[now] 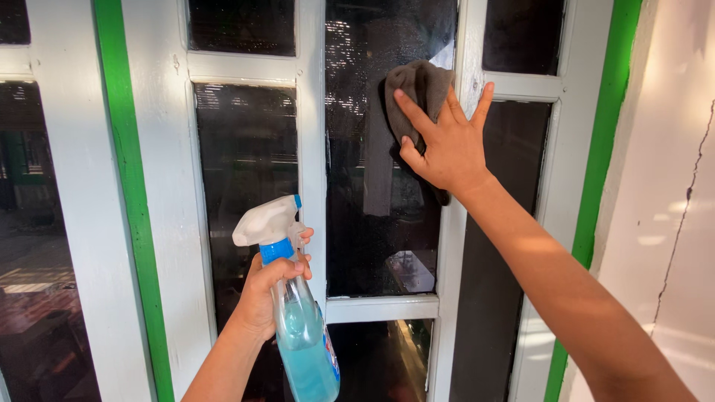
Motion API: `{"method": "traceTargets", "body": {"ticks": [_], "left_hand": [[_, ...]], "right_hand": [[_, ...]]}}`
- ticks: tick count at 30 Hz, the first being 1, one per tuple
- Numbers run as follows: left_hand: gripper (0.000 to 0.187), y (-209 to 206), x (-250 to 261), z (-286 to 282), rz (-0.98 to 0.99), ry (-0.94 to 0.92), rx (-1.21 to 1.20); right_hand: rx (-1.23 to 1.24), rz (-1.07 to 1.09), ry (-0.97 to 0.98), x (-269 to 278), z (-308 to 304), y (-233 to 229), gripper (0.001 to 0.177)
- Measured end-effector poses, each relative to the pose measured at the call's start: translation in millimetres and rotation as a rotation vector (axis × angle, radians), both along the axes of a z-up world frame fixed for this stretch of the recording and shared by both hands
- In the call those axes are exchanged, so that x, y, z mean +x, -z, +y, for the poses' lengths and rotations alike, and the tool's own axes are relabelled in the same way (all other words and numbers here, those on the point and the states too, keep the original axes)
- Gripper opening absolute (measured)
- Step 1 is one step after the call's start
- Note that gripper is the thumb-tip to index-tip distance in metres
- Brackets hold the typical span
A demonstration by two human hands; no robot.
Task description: The person sprays a cleaning solution onto a multi-pane window and wipes each pane with a cloth. They systematically move across the window sections, spraying and wiping to remove dirt and streaks.
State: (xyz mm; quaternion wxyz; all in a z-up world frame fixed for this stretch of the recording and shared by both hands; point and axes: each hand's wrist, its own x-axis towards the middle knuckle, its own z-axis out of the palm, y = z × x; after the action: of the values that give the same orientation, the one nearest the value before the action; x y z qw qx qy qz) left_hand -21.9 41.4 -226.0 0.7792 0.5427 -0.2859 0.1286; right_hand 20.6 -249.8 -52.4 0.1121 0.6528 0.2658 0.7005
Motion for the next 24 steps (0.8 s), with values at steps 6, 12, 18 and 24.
{"method": "traceTargets", "body": {"ticks": [6, 12, 18, 24], "left_hand": [[0.078, 16, -6, 3, -0.006, 0.005, 0.001], [0.076, 31, -19, 14, 0.025, 0.013, -0.009], [0.076, 42, -31, 14, 0.063, -0.003, 0.001], [0.076, 50, -39, 12, 0.037, 0.011, 0.023]], "right_hand": [[0.197, 0.093, 0.148, 3, 8, 80, 0.067], [0.261, 0.123, 0.033, -16, 18, 203, 0.065], [0.396, 0.185, -0.083, -26, 30, 261, 0.064], [0.544, 0.295, -0.135, -35, 61, 279, 0.06]]}}
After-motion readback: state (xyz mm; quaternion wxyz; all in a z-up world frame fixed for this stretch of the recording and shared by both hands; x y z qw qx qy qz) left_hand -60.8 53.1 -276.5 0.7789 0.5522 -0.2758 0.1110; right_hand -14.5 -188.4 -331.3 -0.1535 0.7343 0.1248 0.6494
